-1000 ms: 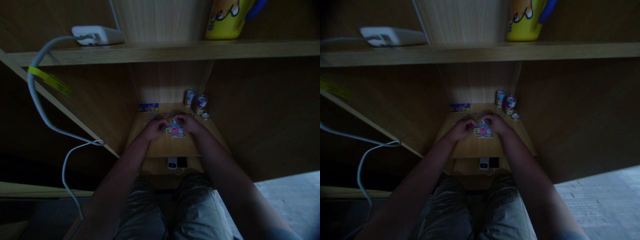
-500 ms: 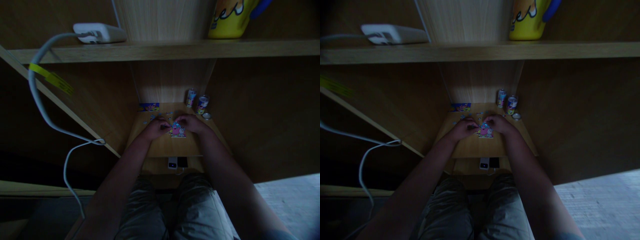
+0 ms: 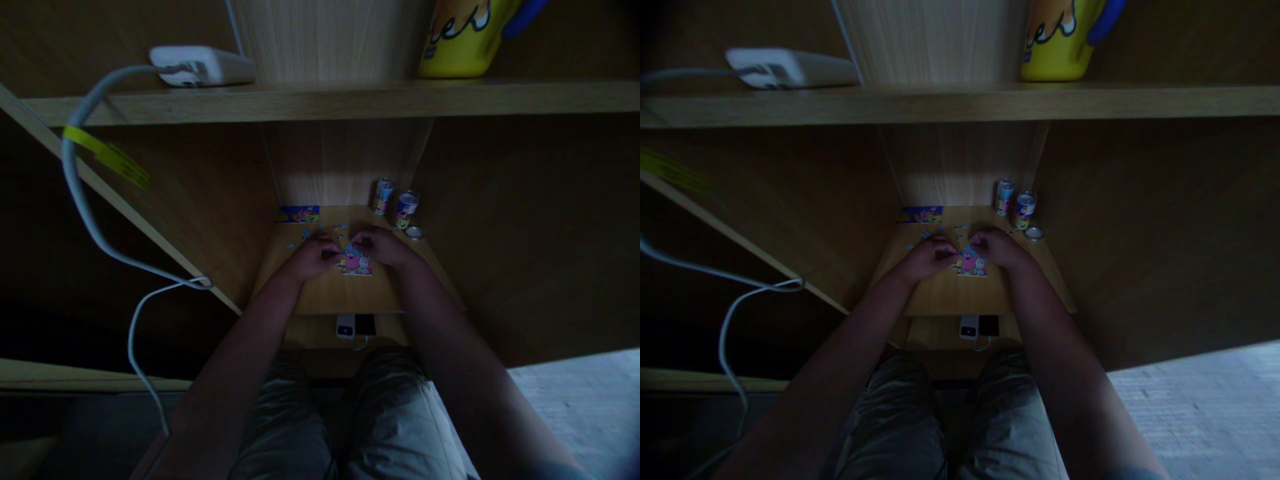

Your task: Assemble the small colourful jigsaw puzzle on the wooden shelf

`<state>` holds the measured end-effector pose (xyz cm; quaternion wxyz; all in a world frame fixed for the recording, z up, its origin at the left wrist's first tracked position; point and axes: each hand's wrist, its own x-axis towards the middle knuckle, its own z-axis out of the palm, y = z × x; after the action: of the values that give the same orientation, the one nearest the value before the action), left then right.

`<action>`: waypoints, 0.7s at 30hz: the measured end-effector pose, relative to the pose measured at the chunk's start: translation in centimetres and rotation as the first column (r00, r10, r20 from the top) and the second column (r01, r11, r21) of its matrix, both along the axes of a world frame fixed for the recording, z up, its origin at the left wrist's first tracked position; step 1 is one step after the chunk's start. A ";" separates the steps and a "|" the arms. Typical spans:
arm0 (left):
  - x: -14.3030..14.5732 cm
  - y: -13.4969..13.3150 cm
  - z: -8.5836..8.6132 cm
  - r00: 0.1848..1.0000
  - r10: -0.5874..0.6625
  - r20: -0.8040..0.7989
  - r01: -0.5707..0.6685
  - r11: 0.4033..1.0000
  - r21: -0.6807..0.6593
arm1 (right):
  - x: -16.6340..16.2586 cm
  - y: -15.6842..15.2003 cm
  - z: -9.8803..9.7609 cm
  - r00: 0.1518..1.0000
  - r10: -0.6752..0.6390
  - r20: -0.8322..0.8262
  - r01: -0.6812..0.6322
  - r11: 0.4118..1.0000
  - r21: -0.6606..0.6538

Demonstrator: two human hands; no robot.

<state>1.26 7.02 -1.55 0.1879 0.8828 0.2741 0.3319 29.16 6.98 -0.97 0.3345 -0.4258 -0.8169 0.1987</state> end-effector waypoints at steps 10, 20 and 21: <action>0.0 -0.6 0.8 0.999 0.012 -0.037 -0.012 1.000 0.015 | -0.2 0.1 0.2 1.000 0.023 -0.005 -0.023 1.000 -0.005; 1.5 -1.9 1.6 0.986 0.017 -0.168 0.005 0.991 0.131 | -0.8 0.0 0.2 0.998 0.061 -0.028 -0.061 0.998 0.007; 1.6 -2.0 1.7 0.983 0.013 -0.184 0.011 0.992 0.129 | -0.8 0.0 0.2 0.998 0.063 -0.026 -0.063 0.998 0.009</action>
<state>2.89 5.00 0.11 0.1040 0.9200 0.2688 0.2657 28.32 6.94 -0.73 0.3403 -0.3958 -0.8263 0.2115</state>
